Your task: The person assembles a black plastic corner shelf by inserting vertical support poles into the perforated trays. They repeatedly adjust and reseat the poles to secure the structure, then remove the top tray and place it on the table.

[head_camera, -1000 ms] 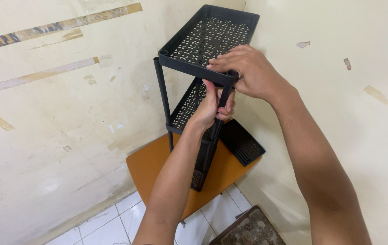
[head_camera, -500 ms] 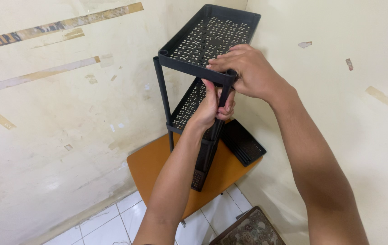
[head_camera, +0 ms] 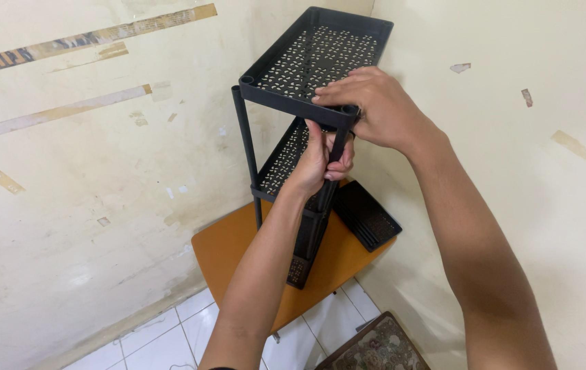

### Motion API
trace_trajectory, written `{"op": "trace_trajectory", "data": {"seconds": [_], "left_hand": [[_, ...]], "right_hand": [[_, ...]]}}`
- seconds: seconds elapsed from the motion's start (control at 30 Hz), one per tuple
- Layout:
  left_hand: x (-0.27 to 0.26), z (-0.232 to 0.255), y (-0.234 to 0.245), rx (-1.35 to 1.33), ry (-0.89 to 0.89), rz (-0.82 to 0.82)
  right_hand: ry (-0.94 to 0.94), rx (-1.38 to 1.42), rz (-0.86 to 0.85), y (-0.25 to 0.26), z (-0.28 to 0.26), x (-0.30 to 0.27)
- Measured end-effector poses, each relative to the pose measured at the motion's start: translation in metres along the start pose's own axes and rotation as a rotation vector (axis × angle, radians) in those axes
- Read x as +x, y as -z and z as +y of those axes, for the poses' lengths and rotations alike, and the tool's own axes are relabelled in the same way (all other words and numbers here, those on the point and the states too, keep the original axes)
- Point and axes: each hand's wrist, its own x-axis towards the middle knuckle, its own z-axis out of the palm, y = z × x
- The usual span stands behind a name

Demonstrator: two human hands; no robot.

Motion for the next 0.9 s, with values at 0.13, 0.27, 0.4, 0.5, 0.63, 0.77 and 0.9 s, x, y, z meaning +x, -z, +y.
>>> {"op": "trace_trajectory", "data": {"seconds": [0.13, 0.27, 0.4, 0.5, 0.63, 0.77, 0.9], "left_hand": [[-0.004, 0.003, 0.001, -0.030, 0.020, 0.071], [-0.004, 0.006, 0.004, -0.076, -0.081, -0.002], [0.000, 0.004, 0.007, -0.013, -0.168, 0.009], [0.000, 0.003, 0.006, 0.051, -0.198, 0.054], [-0.003, 0.001, 0.001, 0.134, -0.226, 0.137], [-0.006, -0.002, -0.010, 0.206, -0.325, 0.241], [-0.004, -0.007, -0.020, 0.223, -0.381, 0.370]], "right_hand": [[0.004, -0.050, -0.008, 0.003, -0.006, -0.001], [0.042, -0.108, 0.011, 0.007, -0.007, -0.003], [0.021, -0.049, -0.009, 0.006, -0.006, 0.000], [-0.053, -0.051, -0.052, 0.004, -0.007, 0.001], [0.006, -0.044, -0.058, 0.005, -0.004, 0.002], [0.030, -0.037, -0.048, 0.005, -0.003, 0.002], [0.016, -0.044, -0.044, 0.002, -0.002, 0.002]]}}
